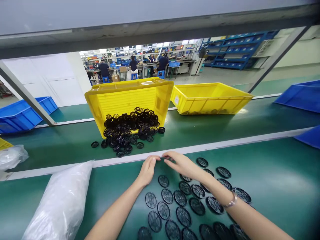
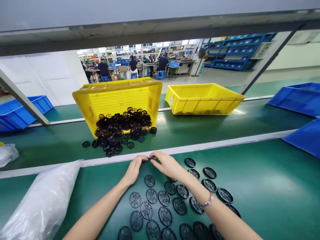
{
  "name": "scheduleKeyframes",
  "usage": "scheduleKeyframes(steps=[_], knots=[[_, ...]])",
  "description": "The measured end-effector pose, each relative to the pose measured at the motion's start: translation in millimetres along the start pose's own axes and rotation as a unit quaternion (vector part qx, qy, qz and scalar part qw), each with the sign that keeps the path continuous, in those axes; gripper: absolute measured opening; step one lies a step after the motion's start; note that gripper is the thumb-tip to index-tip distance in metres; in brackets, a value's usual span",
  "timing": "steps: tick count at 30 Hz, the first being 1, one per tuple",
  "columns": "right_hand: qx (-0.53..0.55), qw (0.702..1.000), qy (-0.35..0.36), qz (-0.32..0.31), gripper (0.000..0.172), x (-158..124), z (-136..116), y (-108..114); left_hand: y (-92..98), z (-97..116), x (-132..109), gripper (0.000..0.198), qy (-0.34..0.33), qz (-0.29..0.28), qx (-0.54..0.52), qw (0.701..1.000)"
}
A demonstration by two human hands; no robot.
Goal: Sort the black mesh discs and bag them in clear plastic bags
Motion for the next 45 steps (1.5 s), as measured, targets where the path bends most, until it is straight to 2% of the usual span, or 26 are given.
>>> scheduleKeyframes(steps=[3, 6, 11, 14, 16, 19, 22, 24, 27, 31, 33, 34, 37, 40, 43, 45], knots=[[-0.002, 0.996, -0.034, 0.078, 0.017, 48.4, 29.3, -12.4, -1.6, -8.4, 7.1, 0.049, 0.039, 0.025, -0.053, 0.998], [-0.032, 0.992, -0.04, 0.119, 0.029, 87.2, 47.9, -32.9, -2.4, -11.9, 6.4, 0.049, 0.044, 0.019, -0.064, 0.997], [-0.073, 0.988, -0.032, 0.133, 0.046, 115.8, 57.6, -64.7, -3.0, -12.7, 5.4, 0.05, 0.05, 0.011, -0.052, 0.997], [-0.089, 0.987, -0.019, 0.13, 0.042, 117.4, 56.0, -72.2, -3.4, -12.7, 5.8, 0.051, 0.052, 0.004, -0.049, 0.997], [-0.098, 0.986, -0.004, 0.134, 0.038, 112.9, 51.6, -69.0, -3.7, -12.5, 5.7, 0.052, 0.054, 0.004, -0.047, 0.997], [-0.113, 0.983, 0.028, 0.141, 0.035, 97.0, 40.4, -54.0, -3.8, -11.2, 5.4, 0.051, 0.054, 0.013, -0.047, 0.997], [-0.113, 0.983, 0.081, 0.121, 0.033, 71.6, 25.8, -37.5, -1.5, -9.4, 6.3, 0.048, 0.049, 0.065, -0.039, 0.996], [-0.089, 0.988, 0.097, 0.083, 0.032, 52.1, 15.7, -31.4, 1.7, -9.2, 7.8, 0.045, 0.057, 0.128, -0.031, 0.99], [-0.045, 0.997, 0.07, 0.008, 0.03, 24.8, 0.1, -29.4, 6.5, -11.4, 10.4, 0.043, 0.087, 0.205, -0.035, 0.974], [-0.007, 0.992, 0.061, -0.11, 0.029, 6.5, -19.2, -27.3, 9.5, -15.8, 13.1, 0.042, 0.107, 0.246, -0.049, 0.962], [0.025, 0.986, 0.068, -0.152, 0.02, 11.2, -23.7, -25.2, 10.0, -17.5, 14.1, 0.042, 0.114, 0.261, -0.067, 0.956], [0.037, 0.985, 0.067, -0.153, 0.016, 17.5, -24.0, -24.8, 10.3, -18.2, 14.6, 0.042, 0.118, 0.269, -0.078, 0.953], [0.02, 0.996, 0.05, -0.073, 0.016, 48.7, -18.3, -31.6, 11.9, -20.1, 15.8, 0.04, 0.131, 0.297, -0.108, 0.94], [-0.036, 0.998, 0.051, 0.016, 0.007, 83.8, -11.1, -52.8, 14.2, -21.8, 16.5, 0.038, 0.138, 0.327, -0.126, 0.926], [-0.059, 0.996, 0.068, 0.016, 0.016, 108.1, -9.8, -77.3, 15.9, -22.9, 17.0, 0.038, 0.137, 0.342, -0.132, 0.92], [-0.059, 0.996, 0.065, 0.007, 0.011, 115.0, -10.6, -85.5, 16.5, -23.0, 17.2, 0.038, 0.138, 0.346, -0.132, 0.919]])
Point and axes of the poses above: each hand's wrist, its own x-axis towards the middle knuckle, its own y-axis out of the back of the hand, z = x × y, the point moved 1 cm from there along x, towards the middle knuckle, and after that the axes turned 12 degrees about z, right-handed, at the moved point
